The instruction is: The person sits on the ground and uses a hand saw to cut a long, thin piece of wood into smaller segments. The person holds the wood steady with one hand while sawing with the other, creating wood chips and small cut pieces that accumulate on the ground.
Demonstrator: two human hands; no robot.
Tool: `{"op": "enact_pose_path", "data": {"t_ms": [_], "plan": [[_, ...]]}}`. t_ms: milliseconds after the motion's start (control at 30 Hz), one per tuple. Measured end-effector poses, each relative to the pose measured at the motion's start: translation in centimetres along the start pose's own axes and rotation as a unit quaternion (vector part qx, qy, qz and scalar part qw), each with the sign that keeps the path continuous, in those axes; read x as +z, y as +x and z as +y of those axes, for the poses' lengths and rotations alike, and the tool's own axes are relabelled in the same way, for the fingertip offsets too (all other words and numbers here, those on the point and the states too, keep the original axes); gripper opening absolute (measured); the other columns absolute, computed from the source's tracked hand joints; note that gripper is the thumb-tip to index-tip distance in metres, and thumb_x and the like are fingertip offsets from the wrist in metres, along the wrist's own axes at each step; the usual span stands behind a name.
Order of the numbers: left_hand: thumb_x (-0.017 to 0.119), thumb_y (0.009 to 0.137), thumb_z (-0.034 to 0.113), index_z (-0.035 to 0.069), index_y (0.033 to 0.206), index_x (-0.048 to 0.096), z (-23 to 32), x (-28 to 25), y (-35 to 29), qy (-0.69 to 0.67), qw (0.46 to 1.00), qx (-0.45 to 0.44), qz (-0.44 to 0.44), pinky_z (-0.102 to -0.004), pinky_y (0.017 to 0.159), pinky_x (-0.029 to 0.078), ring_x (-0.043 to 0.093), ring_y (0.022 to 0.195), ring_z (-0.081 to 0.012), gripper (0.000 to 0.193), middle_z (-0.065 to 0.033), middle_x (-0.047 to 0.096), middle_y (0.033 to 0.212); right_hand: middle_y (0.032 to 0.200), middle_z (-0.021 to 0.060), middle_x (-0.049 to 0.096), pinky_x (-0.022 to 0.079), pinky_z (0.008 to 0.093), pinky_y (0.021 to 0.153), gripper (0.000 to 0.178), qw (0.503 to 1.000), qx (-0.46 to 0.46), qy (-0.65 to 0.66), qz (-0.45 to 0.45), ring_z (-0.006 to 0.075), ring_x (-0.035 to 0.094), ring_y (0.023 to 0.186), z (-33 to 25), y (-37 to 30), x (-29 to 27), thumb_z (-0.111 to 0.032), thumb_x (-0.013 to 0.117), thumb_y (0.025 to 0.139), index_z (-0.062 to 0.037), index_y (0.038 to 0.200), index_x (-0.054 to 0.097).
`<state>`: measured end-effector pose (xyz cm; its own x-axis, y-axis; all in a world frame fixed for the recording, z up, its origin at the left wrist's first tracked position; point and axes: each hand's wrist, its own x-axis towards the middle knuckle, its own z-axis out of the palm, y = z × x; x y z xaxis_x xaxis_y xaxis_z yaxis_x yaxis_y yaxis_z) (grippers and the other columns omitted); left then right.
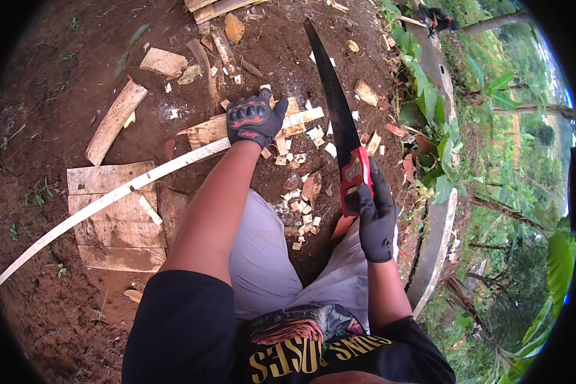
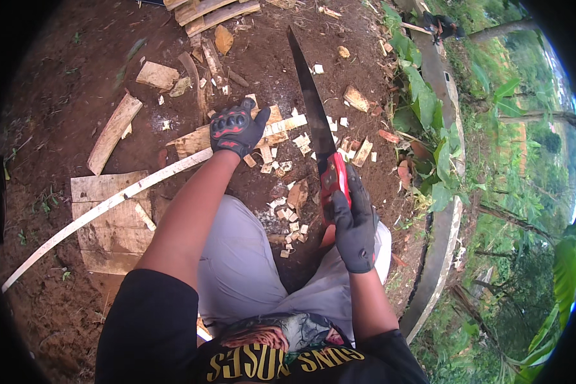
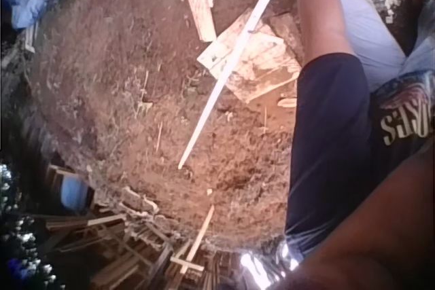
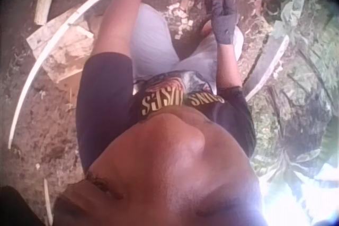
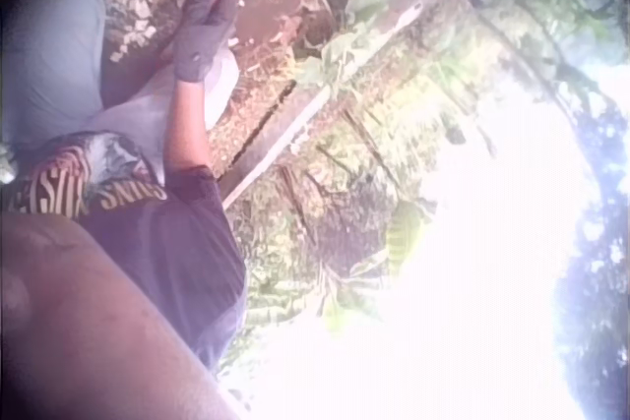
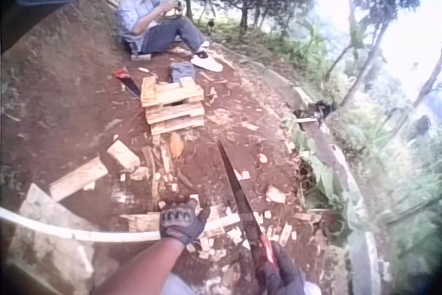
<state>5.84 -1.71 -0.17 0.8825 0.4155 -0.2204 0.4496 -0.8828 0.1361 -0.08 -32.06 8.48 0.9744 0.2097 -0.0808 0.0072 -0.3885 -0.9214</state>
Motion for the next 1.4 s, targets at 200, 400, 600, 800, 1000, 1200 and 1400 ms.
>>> {"op": "enact_pose_path", "data": {"t_ms": [200,400,600,800,1000,1200,1400], "plan": [[0.050,0.103,0.066,0.011,0.133,0.072,0.5,0.1,0.1,-0.003,1.000,0.006,0.011,-0.0523,0.094,0.055,0.076,0.103,-0.0375,0.066,-0.0182,0.080,0.104,0.090,-0.0047,0.065,0.046,0.0220,0.062,0.042,0.991,0.065,0.120,-0.016,0.0030,0.055,0.073,2.6,8.0,6.2,-0.018,0.065,0.111,-0.0074,0.151,0.064],[0.047,0.105,0.067,0.011,0.142,0.067,0.8,-0.6,0.0,-0.011,0.999,-0.003,-0.039,-0.0531,0.102,0.054,0.073,0.114,-0.0395,0.070,-0.0196,0.079,0.117,0.085,-0.0041,0.067,0.044,0.0214,0.058,0.039,0.980,0.118,0.161,0.025,0.0024,0.055,0.069,3.3,7.8,7.0,-0.019,0.064,0.112,-0.0069,0.149,0.067],[0.051,0.104,0.065,0.011,0.133,0.072,0.6,0.0,0.1,0.000,1.000,0.001,0.002,-0.0517,0.094,0.054,0.076,0.103,-0.0361,0.065,-0.0169,0.080,0.105,0.084,-0.0016,0.070,0.044,0.0214,0.056,0.040,0.990,0.095,0.103,-0.004,0.0024,0.057,0.066,3.1,6.9,6.2,-0.021,0.062,0.113,-0.0062,0.150,0.065],[0.047,0.105,0.068,0.012,0.137,0.070,0.7,-0.4,0.2,-0.007,0.999,-0.002,-0.031,-0.0530,0.099,0.054,0.074,0.111,-0.0388,0.069,-0.0197,0.079,0.114,0.087,-0.0014,0.071,0.048,0.0223,0.062,0.040,0.987,0.115,0.112,-0.006,0.0037,0.060,0.071,4.2,5.3,6.4,-0.022,0.061,0.113,-0.0065,0.150,0.065],[0.047,0.105,0.069,0.012,0.134,0.072,0.7,-0.3,0.0,-0.003,0.999,-0.011,-0.042,-0.0536,0.101,0.054,0.074,0.112,-0.0388,0.069,-0.0195,0.079,0.114,0.089,-0.0013,0.071,0.053,0.0241,0.068,0.041,0.994,0.093,0.058,-0.020,0.0037,0.062,0.077,4.8,3.8,6.3,-0.023,0.059,0.114,-0.0058,0.151,0.064],[0.046,0.105,0.069,0.011,0.133,0.072,0.3,0.0,0.3,0.004,1.000,-0.015,-0.028,-0.0535,0.101,0.055,0.074,0.112,-0.0385,0.070,-0.0203,0.079,0.113,0.099,0.0040,0.074,0.056,0.0267,0.072,0.044,0.983,0.170,-0.017,-0.066,0.0066,0.066,0.080,6.7,-5.9,-0.3,-0.022,0.057,0.114,-0.0052,0.155,0.060],[0.048,0.105,0.069,0.011,0.129,0.073,0.5,0.1,0.3,0.005,1.000,-0.010,-0.024,-0.0540,0.099,0.055,0.075,0.110,-0.0390,0.068,-0.0199,0.080,0.111,0.130,0.0200,0.072,0.058,0.0377,0.092,0.059,0.983,0.121,-0.054,-0.131,0.0242,0.073,0.100,0.1,-7.7,-3.7,-0.021,0.067,0.105,-0.0028,0.160,0.052]]}}
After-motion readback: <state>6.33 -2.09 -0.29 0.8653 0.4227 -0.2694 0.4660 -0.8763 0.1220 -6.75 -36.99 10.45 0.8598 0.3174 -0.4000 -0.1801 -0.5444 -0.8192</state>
